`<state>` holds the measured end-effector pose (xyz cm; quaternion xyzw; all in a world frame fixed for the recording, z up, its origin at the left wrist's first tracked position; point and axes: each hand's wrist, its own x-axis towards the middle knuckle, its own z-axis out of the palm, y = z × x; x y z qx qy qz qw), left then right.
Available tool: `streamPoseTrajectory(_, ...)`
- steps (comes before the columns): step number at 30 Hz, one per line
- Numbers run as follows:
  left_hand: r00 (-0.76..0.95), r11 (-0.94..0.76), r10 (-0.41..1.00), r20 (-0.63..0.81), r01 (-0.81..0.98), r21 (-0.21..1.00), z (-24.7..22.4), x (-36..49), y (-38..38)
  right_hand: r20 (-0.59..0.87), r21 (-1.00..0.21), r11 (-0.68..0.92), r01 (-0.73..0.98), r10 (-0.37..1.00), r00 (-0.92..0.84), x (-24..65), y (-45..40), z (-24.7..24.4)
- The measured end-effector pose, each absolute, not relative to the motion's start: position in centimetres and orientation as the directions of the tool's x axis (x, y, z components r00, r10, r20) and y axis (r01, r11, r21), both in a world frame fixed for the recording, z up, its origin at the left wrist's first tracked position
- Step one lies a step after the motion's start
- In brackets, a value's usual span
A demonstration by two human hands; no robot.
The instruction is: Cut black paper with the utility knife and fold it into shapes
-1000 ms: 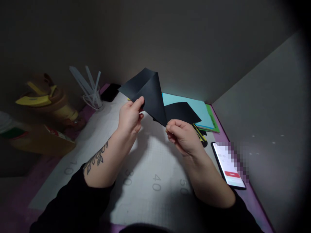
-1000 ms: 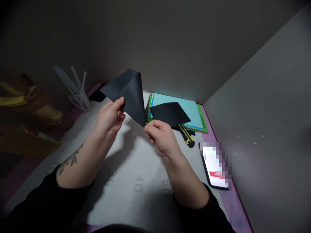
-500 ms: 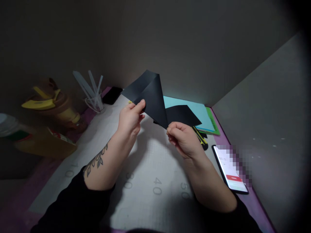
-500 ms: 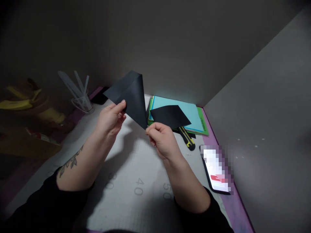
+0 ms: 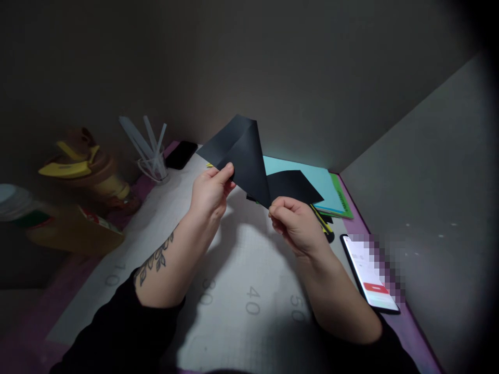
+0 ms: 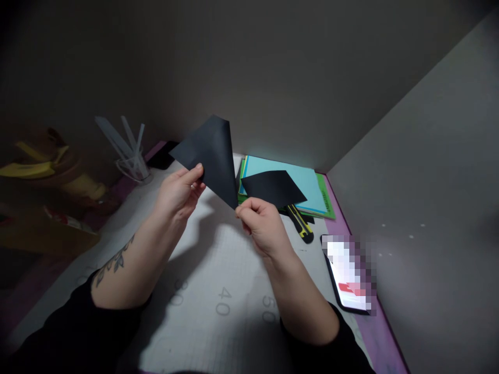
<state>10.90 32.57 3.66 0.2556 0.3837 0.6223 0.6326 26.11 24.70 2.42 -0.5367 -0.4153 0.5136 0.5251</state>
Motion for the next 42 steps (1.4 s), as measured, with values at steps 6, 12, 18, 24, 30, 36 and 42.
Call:
streamPoseTrajectory(6, -0.049, 0.081, 0.989, -0.136, -0.593, 0.801, 3.52, 10.94, 32.48, -0.111, -0.991, -0.1, -0.092, 0.986, 0.127, 26.18, 24.69, 2.23)
streamPoseTrajectory(12, -0.039, 0.097, 0.988, -0.151, -0.606, 0.79, 3.45, 10.99, 32.5, -0.113, -0.991, -0.103, -0.081, 0.984, 0.138, 26.15, 24.75, 2.44)
streamPoseTrajectory(18, -0.038, 0.105, 0.987, -0.159, -0.598, 0.795, 3.53, 10.96, 32.62, -0.119, -0.989, -0.106, -0.101, 0.983, 0.142, 26.1, 24.77, 2.49)
streamPoseTrajectory(24, -0.029, 0.11, 0.987, -0.159, -0.601, 0.792, 3.58, 11.0, 32.5, -0.122, -0.99, -0.109, -0.095, 0.981, 0.149, 26.06, 24.7, 2.71)
streamPoseTrajectory(30, -0.024, 0.099, 0.99, -0.141, -0.597, 0.796, 3.58, 10.97, 32.46, -0.123, -0.989, -0.109, -0.102, 0.982, 0.142, 26.18, 24.67, 2.58)
streamPoseTrajectory(36, -0.03, 0.089, 0.99, -0.135, -0.608, 0.789, 3.5, 11.0, 32.44, -0.123, -0.99, -0.111, -0.087, 0.982, 0.146, 26.11, 24.65, 2.7)
streamPoseTrajectory(42, -0.025, 0.066, 0.995, -0.101, -0.602, 0.795, 3.53, 11.0, 32.29, -0.124, -0.99, -0.113, -0.083, 0.982, 0.144, 26.12, 24.67, 2.62)
